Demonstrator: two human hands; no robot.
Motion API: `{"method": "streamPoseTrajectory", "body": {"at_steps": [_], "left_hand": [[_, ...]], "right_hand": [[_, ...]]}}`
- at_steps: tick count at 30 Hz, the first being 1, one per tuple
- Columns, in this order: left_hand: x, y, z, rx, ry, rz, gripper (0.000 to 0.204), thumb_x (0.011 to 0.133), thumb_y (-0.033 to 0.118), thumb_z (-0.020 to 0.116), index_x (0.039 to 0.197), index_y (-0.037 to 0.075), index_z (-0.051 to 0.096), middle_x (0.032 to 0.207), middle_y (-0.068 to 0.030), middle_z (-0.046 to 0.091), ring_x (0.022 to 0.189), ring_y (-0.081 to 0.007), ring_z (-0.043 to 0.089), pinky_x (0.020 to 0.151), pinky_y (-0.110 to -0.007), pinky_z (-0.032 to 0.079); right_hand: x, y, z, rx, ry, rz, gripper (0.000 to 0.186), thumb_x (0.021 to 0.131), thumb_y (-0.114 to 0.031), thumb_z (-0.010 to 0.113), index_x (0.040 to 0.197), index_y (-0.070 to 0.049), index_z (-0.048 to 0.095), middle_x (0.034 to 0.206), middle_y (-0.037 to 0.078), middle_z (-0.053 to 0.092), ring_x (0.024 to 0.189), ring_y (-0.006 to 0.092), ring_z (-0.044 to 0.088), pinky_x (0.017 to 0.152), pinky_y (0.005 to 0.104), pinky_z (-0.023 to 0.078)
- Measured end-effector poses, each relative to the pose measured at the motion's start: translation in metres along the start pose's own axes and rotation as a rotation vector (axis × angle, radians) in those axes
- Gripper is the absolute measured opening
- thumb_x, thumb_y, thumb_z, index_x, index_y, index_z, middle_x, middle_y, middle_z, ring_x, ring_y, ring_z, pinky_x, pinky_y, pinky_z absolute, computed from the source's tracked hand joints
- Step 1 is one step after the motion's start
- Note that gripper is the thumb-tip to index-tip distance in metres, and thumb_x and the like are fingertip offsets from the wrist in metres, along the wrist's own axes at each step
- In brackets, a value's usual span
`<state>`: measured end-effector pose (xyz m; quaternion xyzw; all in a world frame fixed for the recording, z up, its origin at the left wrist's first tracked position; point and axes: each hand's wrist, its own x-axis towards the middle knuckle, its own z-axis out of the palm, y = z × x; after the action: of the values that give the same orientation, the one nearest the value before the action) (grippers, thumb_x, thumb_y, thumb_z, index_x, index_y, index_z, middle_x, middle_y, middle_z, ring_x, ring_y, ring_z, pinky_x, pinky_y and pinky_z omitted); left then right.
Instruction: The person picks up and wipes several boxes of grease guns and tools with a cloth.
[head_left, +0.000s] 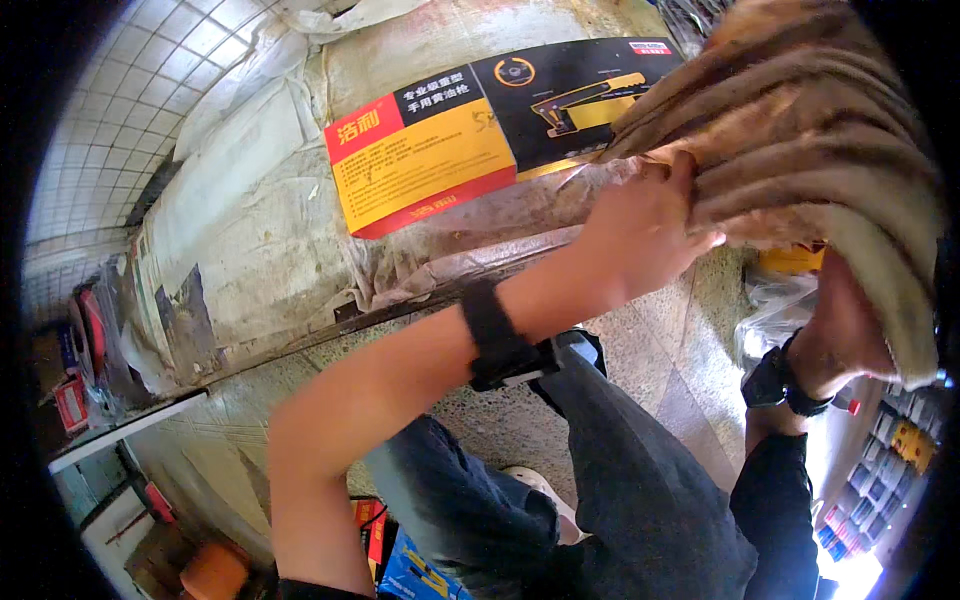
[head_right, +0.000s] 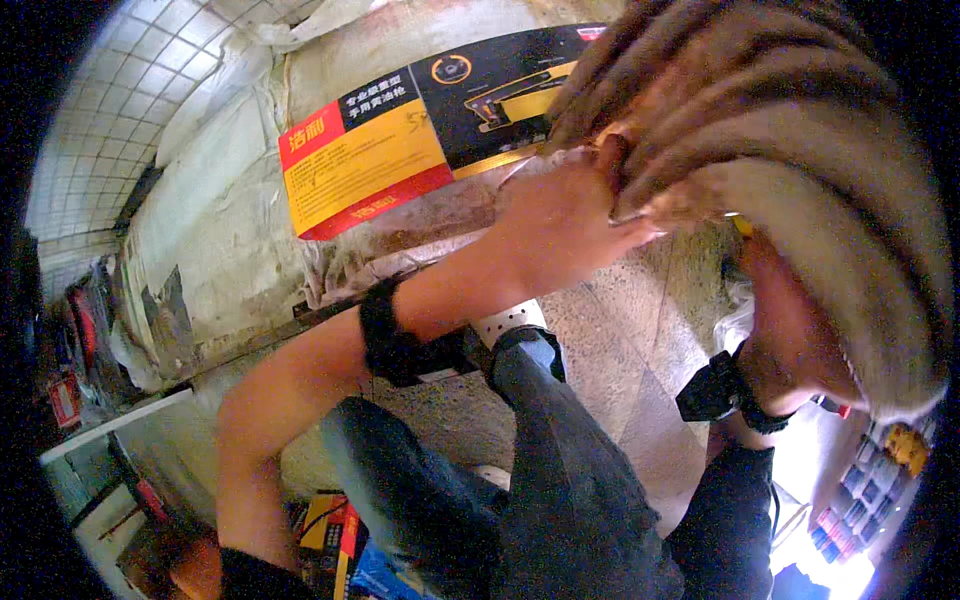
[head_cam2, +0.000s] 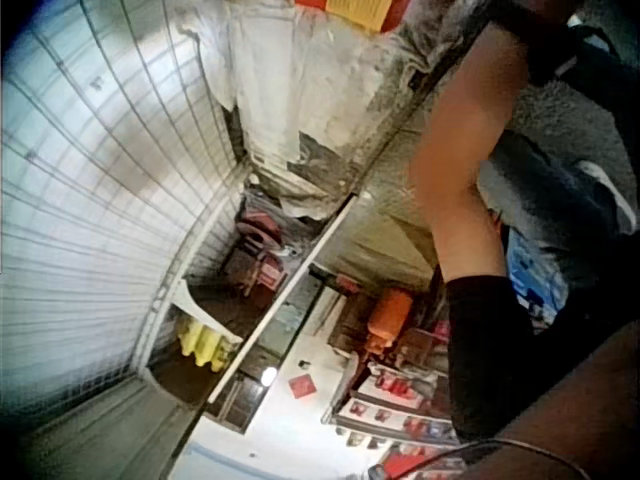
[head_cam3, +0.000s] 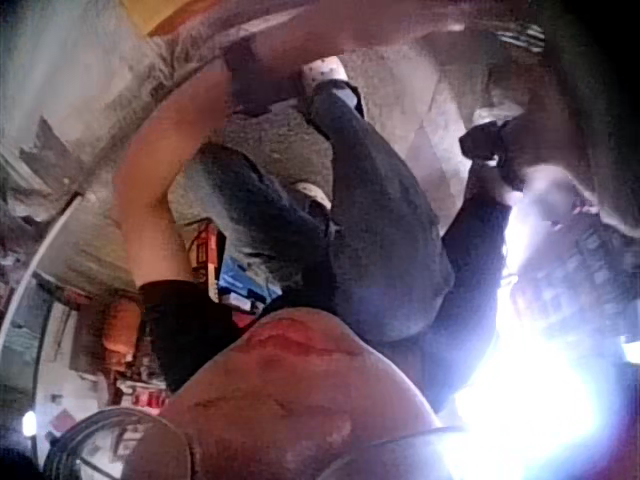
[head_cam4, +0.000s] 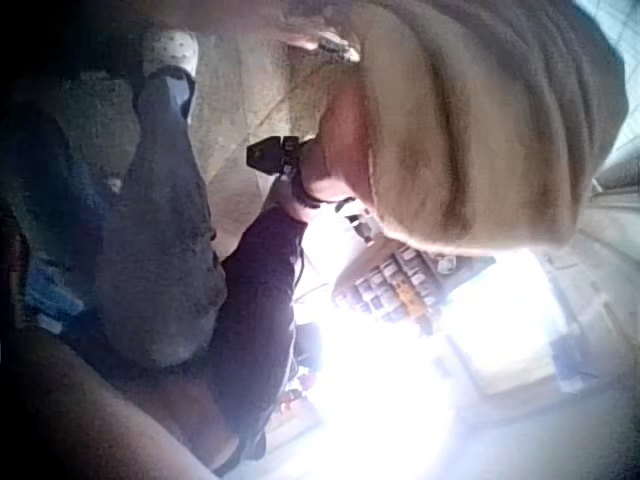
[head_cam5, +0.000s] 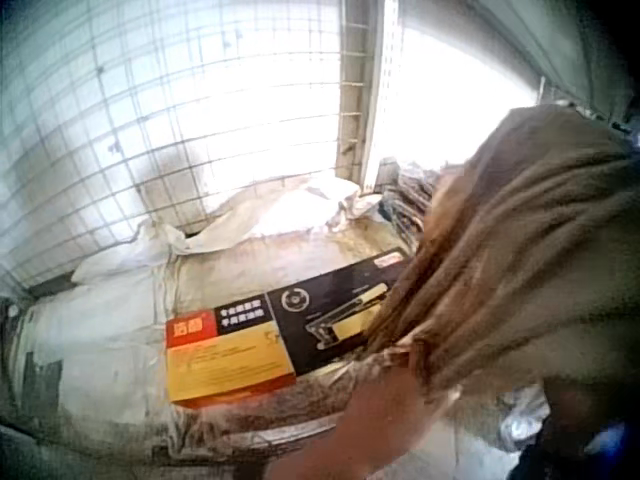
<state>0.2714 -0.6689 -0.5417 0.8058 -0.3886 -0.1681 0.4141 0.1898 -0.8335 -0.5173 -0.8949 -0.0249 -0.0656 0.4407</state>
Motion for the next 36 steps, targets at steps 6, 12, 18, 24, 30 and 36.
{"method": "streamPoseTrajectory", "body": {"at_steps": [6, 12, 18, 24, 30, 36], "left_hand": [[-0.012, -0.006, -0.019, -0.449, 0.083, -0.012, 0.027, 0.078, 0.006, 0.05, 0.101, -0.004, 0.041, 0.075, -0.0242, 0.057, 0.072, -0.0398, 0.058, 0.063, -0.045, 0.046], [-0.049, -0.04, -0.119, -0.96, 0.457, -0.143, 0.025, 0.089, 0.007, 0.04, 0.113, 0.002, 0.044, 0.073, -0.0086, 0.053, 0.059, -0.0178, 0.054, 0.053, -0.026, 0.047], [-0.048, -0.087, -0.119, 0.189, 0.333, -0.077, 0.026, 0.084, 0.005, 0.047, 0.109, -0.002, 0.048, 0.087, -0.0146, 0.058, 0.073, -0.0272, 0.059, 0.064, -0.035, 0.049], [-0.04, -0.082, -0.071, 0.605, 0.238, 0.008, 0.02, 0.08, 0.011, 0.055, 0.094, -0.002, 0.051, 0.091, -0.0213, 0.056, 0.097, -0.0337, 0.052, 0.093, -0.04, 0.035], [-0.053, -0.08, -0.085, 0.51, 0.18, 0.02, 0.027, 0.085, 0.012, 0.049, 0.106, -0.004, 0.049, 0.097, -0.023, 0.052, 0.097, -0.0406, 0.048, 0.084, -0.045, 0.04], [-0.091, -0.069, -0.099, 0.59, 0.092, -0.023, 0.028, 0.083, 0.013, 0.052, 0.106, -0.002, 0.049, 0.099, -0.0218, 0.054, 0.098, -0.0391, 0.05, 0.083, -0.045, 0.042]], "right_hand": [[0.014, 0.0, 0.006, -0.278, -0.022, -0.046, 0.046, 0.089, -0.036, 0.044, 0.123, -0.005, 0.044, 0.124, 0.015, 0.048, 0.114, 0.0264, 0.048, 0.097, 0.0409, 0.038], [0.076, 0.059, 0.033, -0.599, 0.076, -0.072, 0.046, 0.088, -0.038, 0.043, 0.124, -0.01, 0.046, 0.126, 0.012, 0.048, 0.116, 0.0259, 0.046, 0.099, 0.0412, 0.034], [0.156, 0.147, 0.068, -1.029, 0.227, 0.163, 0.047, 0.087, -0.041, 0.043, 0.124, -0.014, 0.048, 0.127, 0.01, 0.048, 0.118, 0.0254, 0.044, 0.101, 0.0415, 0.031], [0.159, 0.133, 0.077, -0.929, 0.186, 0.007, 0.045, 0.082, -0.036, 0.051, 0.12, -0.012, 0.049, 0.122, 0.011, 0.05, 0.114, 0.0256, 0.047, 0.097, 0.0396, 0.035], [0.111, 0.016, 0.124, 0.074, -0.178, -0.397, 0.052, 0.07, -0.027, 0.07, 0.113, -0.004, 0.051, 0.114, 0.016, 0.054, 0.107, 0.0275, 0.053, 0.09, 0.0388, 0.044], [0.109, 0.035, 0.101, -0.475, -0.193, -0.498, 0.045, 0.069, -0.025, 0.07, 0.105, -0.004, 0.054, 0.103, 0.014, 0.055, 0.096, 0.0263, 0.054, 0.083, 0.037, 0.045]]}}
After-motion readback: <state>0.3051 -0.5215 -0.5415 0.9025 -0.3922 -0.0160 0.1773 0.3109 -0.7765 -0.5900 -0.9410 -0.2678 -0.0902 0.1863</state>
